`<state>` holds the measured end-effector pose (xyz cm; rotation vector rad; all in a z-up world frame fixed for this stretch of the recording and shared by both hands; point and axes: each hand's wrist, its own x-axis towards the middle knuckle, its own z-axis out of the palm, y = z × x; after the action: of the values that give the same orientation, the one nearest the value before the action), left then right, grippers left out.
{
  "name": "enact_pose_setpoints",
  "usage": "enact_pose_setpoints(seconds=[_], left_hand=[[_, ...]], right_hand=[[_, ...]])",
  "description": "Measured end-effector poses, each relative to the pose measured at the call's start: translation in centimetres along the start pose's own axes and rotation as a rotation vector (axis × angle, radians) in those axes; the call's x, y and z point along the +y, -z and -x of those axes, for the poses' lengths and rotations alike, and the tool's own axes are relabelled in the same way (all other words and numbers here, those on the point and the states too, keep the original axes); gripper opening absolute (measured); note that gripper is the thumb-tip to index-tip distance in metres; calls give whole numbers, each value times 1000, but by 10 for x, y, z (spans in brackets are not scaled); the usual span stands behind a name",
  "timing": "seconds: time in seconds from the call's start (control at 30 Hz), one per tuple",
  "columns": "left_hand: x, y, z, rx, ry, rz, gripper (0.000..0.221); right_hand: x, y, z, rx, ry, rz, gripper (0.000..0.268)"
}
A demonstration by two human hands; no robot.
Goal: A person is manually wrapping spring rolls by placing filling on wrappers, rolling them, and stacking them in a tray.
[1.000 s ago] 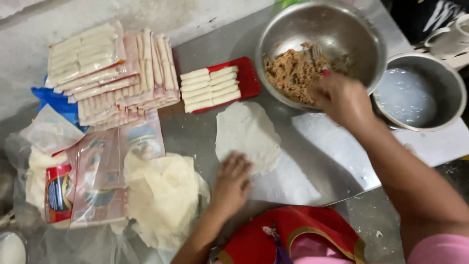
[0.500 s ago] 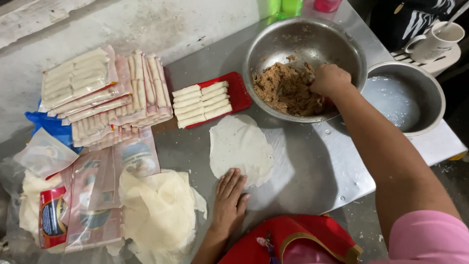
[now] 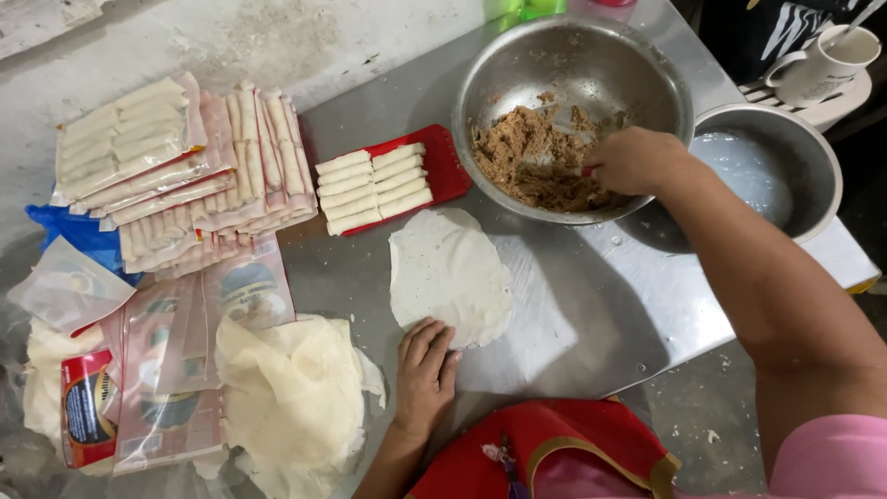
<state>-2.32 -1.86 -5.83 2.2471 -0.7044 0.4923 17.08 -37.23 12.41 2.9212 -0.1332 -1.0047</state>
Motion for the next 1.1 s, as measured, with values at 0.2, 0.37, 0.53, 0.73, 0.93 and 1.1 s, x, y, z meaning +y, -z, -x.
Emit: enact_pose_setpoints(seconds=[0.2,0.37,0.53,0.73,0.93,1.1], left_hand=[[-1,0,-10,28,-13,-32,16],[6,8,-20,72,-16,-37,37],[-21,-18,7,31,71,-38,14],[-12,-10,-3,130,86,75,12],[-6,-7,-6,173,12,56,10],[-8,-9,2,172,34,36,10]], right_hand=[[22,10,31,41,107,-269,41],[-19,-27,61,62,296,-428,45],[-100,-92,76,64,616,-492,44],[-73,-100,69,3,441,76,41],[-85,-74,78,24,489,-113,41],[-93,-96,62,55,528,5,34]])
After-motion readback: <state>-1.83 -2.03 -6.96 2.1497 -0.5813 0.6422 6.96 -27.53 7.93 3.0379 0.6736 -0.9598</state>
